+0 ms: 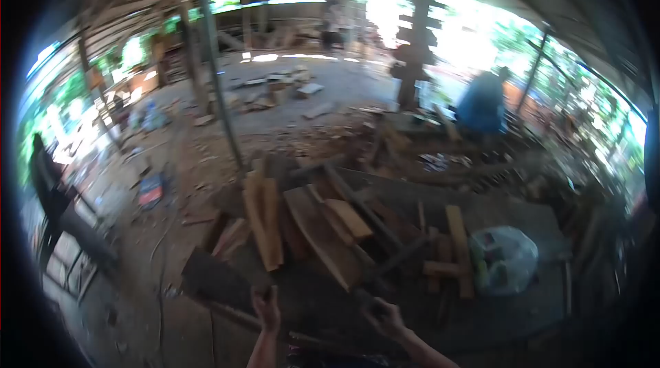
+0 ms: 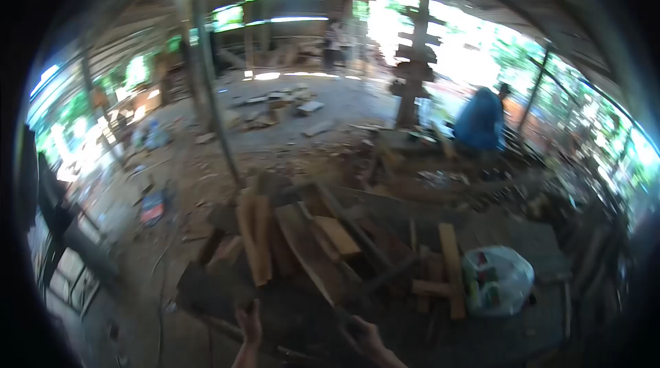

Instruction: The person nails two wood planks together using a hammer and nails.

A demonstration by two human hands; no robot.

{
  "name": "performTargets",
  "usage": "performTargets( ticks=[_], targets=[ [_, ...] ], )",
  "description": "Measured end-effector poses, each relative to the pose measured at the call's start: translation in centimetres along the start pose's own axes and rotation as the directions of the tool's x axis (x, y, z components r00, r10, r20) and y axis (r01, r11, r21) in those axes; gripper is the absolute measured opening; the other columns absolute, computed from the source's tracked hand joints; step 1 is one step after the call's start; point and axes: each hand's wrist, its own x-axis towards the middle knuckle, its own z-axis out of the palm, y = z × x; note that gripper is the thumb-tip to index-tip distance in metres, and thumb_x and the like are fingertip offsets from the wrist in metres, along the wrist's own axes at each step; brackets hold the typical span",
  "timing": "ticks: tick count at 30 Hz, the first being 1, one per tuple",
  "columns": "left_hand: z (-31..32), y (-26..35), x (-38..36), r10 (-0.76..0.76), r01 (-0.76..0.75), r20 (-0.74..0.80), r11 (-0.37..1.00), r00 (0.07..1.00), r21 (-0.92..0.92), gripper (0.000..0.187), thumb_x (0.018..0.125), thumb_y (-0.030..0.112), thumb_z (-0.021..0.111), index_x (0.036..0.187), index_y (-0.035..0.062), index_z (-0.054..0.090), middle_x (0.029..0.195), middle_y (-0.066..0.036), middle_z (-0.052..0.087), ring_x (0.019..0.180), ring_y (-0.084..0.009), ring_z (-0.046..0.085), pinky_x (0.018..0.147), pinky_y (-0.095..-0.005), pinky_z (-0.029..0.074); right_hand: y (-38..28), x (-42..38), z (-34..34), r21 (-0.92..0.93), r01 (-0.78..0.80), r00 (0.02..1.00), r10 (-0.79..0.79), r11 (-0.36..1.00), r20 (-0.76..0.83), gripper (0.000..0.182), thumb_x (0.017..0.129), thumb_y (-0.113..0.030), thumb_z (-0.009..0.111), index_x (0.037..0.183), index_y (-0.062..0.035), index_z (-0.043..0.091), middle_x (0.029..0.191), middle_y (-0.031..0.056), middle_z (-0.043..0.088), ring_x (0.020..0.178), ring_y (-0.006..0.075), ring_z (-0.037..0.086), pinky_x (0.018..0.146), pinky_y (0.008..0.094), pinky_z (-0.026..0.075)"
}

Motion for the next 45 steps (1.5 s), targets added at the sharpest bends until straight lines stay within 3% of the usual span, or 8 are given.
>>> performTargets(
  ticks=[7, 11, 14, 18, 22, 24, 26, 45],
  targets=[
    [-9.3, -13.3, 9.4, -0.075, 0.086, -0.291, 0.996, 0.954, 0.027, 0.044, 0.099, 0.030, 0.060, 0.131, 0.0015, 0.049, 0.125, -0.013, 0.058, 0.113, -0.0255, 0.057, 0.097, -0.0363, 0.043, 7.0, 0.1, 7.7, -0.438, -0.317, 0.908, 0.403, 0.841, 0.116, 0.047, 0.100, -0.037, 0.058, 0.134, -0.0050, 0.057, 0.120, 0.0181, 0.068, 0.111, 0.0328, 0.066, 0.092, 0.0399, 0.052],
    [-12.5, -8.7, 10.1, -0.300, 0.262, 0.113, 0.928, 0.947, 0.265, 0.066, 0.098, 0.046, 0.060, 0.141, -0.0014, 0.046, 0.144, -0.018, 0.051, 0.134, -0.0368, 0.047, 0.106, -0.0446, 0.042, 2.5, -0.3, 9.4, -0.515, -0.210, 0.947, 0.304, 0.831, 0.105, 0.043, 0.105, -0.033, 0.044, 0.124, 0.0007, 0.061, 0.126, 0.0238, 0.062, 0.109, 0.0383, 0.062, 0.090, 0.0516, 0.050],
    [-9.0, -3.4, 10.9, -0.465, 0.175, 0.382, 0.787, 0.799, 0.592, 0.060, 0.098, 0.046, 0.059, 0.139, 0.0021, 0.050, 0.139, -0.020, 0.055, 0.130, -0.0350, 0.051, 0.105, -0.0429, 0.043, 2.6, -0.3, 9.9, -0.488, -0.458, 0.694, 0.642, 0.743, 0.325, 0.069, 0.102, -0.048, 0.044, 0.149, 0.0016, 0.036, 0.155, 0.0259, 0.033, 0.141, 0.0433, 0.034, 0.115, 0.0517, 0.030],
    [-5.6, -4.2, 10.2, -0.515, -0.102, 0.598, 0.699, 0.614, 0.708, 0.052, 0.094, 0.037, 0.065, 0.134, 0.0070, 0.051, 0.129, -0.020, 0.060, 0.118, -0.0369, 0.058, 0.095, -0.0440, 0.049, 10.5, -2.2, 11.9, -0.502, -0.459, 0.802, 0.585, 0.732, 0.120, 0.058, 0.102, -0.050, 0.043, 0.139, -0.0059, 0.052, 0.130, 0.0230, 0.061, 0.120, 0.0433, 0.057, 0.102, 0.0465, 0.047],
    [-4.4, -15.5, 7.7, 0.113, -0.659, 0.720, 0.519, 0.684, 0.545, 0.038, 0.090, 0.036, 0.067, 0.123, 0.0177, 0.064, 0.119, -0.021, 0.060, 0.113, -0.0453, 0.056, 0.094, -0.0554, 0.045, 9.4, -1.8, 12.2, -0.612, -0.298, 0.900, 0.430, 0.732, 0.075, 0.055, 0.104, -0.047, 0.039, 0.128, -0.0001, 0.056, 0.110, 0.0273, 0.068, 0.103, 0.0421, 0.066, 0.093, 0.0505, 0.050],
    [-3.4, -13.1, 7.2, 0.025, -0.630, 0.693, 0.442, 0.721, 0.639, 0.034, 0.092, 0.032, 0.062, 0.124, 0.0199, 0.065, 0.118, -0.016, 0.054, 0.109, -0.0410, 0.051, 0.092, -0.0539, 0.043, 8.8, 1.1, 12.7, -0.273, -0.743, 0.646, 0.762, 0.612, -0.050, 0.042, 0.105, -0.040, 0.043, 0.094, -0.0010, 0.056, 0.062, 0.0107, 0.061, 0.052, 0.0222, 0.064, 0.052, 0.0408, 0.054],
    [-3.5, -12.9, 7.5, -0.108, -0.588, 0.699, 0.457, 0.707, 0.667, 0.041, 0.094, 0.036, 0.058, 0.133, 0.0231, 0.058, 0.124, -0.014, 0.051, 0.112, -0.0370, 0.048, 0.097, -0.0500, 0.040, 7.6, 4.2, 13.4, -0.085, -0.792, 0.610, 0.789, 0.605, -0.067, 0.036, 0.105, -0.037, 0.046, 0.097, -0.0021, 0.052, 0.060, 0.0068, 0.057, 0.048, 0.0166, 0.060, 0.040, 0.0329, 0.049],
    [-2.7, -13.6, 8.3, -0.207, -0.552, 0.669, 0.422, 0.714, 0.719, 0.057, 0.092, 0.049, 0.059, 0.146, 0.0384, 0.045, 0.123, -0.006, 0.048, 0.106, -0.0288, 0.048, 0.090, -0.0428, 0.040, 12.7, 17.8, 18.9, -0.021, -0.727, 0.681, 0.718, 0.686, -0.140, 0.037, 0.105, -0.035, 0.045, 0.103, 0.0011, 0.051, 0.058, 0.0072, 0.053, 0.041, 0.0175, 0.055, 0.035, 0.0325, 0.047]
  ],
)
